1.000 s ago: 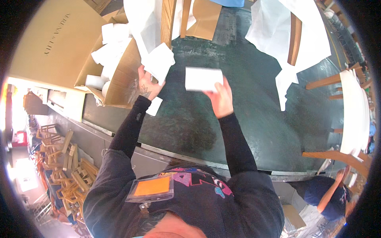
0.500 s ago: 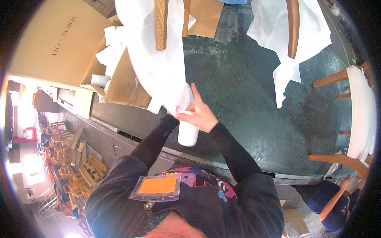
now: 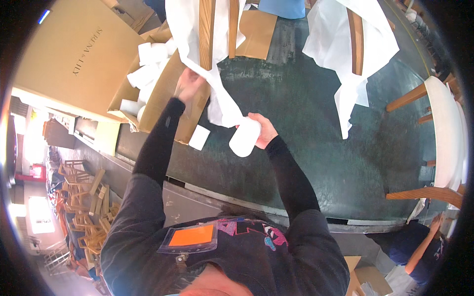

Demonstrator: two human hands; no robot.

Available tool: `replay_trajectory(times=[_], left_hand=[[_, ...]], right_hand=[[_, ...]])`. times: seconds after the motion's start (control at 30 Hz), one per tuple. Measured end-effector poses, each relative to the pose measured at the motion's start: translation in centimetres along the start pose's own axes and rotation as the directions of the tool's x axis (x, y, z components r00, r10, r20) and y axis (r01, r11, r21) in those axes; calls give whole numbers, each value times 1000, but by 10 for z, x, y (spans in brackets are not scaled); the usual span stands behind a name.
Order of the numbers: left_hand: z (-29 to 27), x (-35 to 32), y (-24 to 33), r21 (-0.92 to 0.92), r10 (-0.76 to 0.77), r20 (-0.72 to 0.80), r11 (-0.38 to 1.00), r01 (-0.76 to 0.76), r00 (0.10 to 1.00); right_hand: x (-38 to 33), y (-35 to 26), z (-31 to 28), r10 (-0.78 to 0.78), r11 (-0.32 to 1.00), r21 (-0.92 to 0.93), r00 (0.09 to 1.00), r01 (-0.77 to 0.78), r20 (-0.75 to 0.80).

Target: The person wraps wooden chairs with white protective paper and foam inserts on a conveyor belt in a warehouse. They place foam pieces between chair legs, drape paper over the chair, and adjust the wrapping to cover the seat and backrest.

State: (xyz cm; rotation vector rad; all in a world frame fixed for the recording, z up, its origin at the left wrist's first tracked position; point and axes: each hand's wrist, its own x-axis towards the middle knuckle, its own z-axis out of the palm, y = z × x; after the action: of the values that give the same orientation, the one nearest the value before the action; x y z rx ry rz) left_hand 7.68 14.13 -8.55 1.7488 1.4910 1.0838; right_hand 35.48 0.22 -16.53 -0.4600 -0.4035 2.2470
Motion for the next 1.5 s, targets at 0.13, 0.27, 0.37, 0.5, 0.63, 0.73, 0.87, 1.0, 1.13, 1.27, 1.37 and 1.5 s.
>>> replay_trajectory(times=[0.13, 0.27, 0.37, 0.5, 0.63, 0.73, 0.87, 1.0, 1.13, 1.27, 1.37, 1.5], left_hand=[[12, 81, 41, 229, 121, 36, 965, -126, 992], [15, 134, 79, 512, 83, -8, 856, -67, 997], [23, 158, 112, 580, 11, -31, 815, 9, 999], [33, 166, 121, 617, 45, -122, 786, 40, 992], [29, 157, 98, 631, 111, -202, 774, 43, 973], [31, 154, 117, 584, 111, -117, 811, -22, 987], [28, 152, 124, 558, 70, -105, 830, 1, 992], [27, 152, 104, 476, 81, -216, 879, 32, 973], [35, 152, 112, 473, 26, -214, 877, 80, 976], [36, 151, 100, 464, 145, -251, 886, -12, 957], [38, 151, 110, 479, 141, -256, 878, -2, 956], [39, 149, 116, 499, 139, -259, 867, 9, 956]], right_hand=[[14, 1, 2, -100, 981, 146, 976, 130, -192], [-10, -6, 10, -213, 948, 193, 954, 254, -211], [-41, 6, 21, -213, 907, 305, 940, 292, -267], [-59, 26, 108, -170, 890, 413, 981, 195, -96], [9, 14, 165, -408, 913, 165, 849, 373, 335], [112, 7, 123, -422, 833, 434, 902, 343, 96], [151, 14, 40, -253, 836, 375, 888, 401, -385], [151, 38, 57, -183, 815, 413, 856, 407, -483], [136, 59, 64, -668, 653, -240, 397, 718, -629], [71, 52, 123, -541, 750, 26, 635, 661, -551], [123, 51, 118, -201, 802, 355, 777, 481, -597], [172, 39, 105, -164, 711, 460, 762, 532, -627]])
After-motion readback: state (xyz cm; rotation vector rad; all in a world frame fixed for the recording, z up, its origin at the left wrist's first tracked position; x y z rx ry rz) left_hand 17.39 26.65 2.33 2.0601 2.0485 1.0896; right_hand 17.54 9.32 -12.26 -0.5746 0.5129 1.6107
